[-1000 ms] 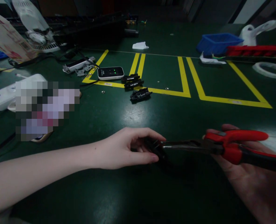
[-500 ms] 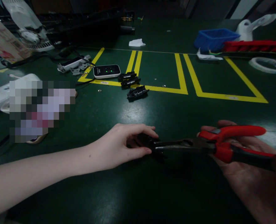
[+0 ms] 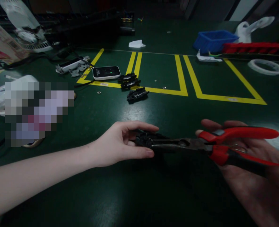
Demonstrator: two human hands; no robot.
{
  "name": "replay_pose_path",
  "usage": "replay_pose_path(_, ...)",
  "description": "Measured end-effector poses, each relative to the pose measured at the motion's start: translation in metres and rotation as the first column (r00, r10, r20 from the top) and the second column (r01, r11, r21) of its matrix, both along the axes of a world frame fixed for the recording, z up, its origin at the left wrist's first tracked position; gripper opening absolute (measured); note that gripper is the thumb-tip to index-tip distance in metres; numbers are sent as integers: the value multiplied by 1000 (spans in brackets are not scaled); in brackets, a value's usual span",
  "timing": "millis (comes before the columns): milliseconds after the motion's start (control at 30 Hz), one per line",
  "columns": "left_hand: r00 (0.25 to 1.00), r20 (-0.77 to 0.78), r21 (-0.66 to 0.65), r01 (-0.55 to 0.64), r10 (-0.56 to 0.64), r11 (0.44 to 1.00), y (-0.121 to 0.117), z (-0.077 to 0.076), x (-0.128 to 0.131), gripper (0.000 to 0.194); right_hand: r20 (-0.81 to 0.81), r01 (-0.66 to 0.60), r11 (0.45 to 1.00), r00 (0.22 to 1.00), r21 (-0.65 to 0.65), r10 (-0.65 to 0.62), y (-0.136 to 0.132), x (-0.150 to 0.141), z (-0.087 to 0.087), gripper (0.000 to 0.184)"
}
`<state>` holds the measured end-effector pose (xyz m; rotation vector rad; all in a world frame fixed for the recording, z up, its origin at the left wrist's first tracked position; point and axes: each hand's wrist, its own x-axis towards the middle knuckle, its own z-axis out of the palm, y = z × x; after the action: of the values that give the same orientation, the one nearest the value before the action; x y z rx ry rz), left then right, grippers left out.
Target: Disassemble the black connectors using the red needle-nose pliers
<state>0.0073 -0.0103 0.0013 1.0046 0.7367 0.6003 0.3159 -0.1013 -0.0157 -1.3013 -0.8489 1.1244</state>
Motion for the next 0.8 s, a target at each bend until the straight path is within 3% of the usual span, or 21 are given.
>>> replay_pose_path(200, 1000, 2, 59, 19, -19, 998, 3, 2, 1, 29, 24, -15, 999, 1000, 45, 14, 7, 5, -3, 67)
replay_pose_path(400, 996, -65, 158, 67, -57, 985, 0, 2, 0, 26, -42, 45, 998, 998, -45, -47, 12, -21, 13, 48)
replay_pose_path(600, 984, -176, 430, 99, -24, 897, -3, 0, -3, 20, -127, 123, 988, 983, -99, -135, 13, -35, 20, 51)
replay_pose_path(800, 957, -270, 512, 47, 109, 858, -6, 6, -6, 16, -144, 128, 986, 979, -107, -143, 9, -23, 9, 52)
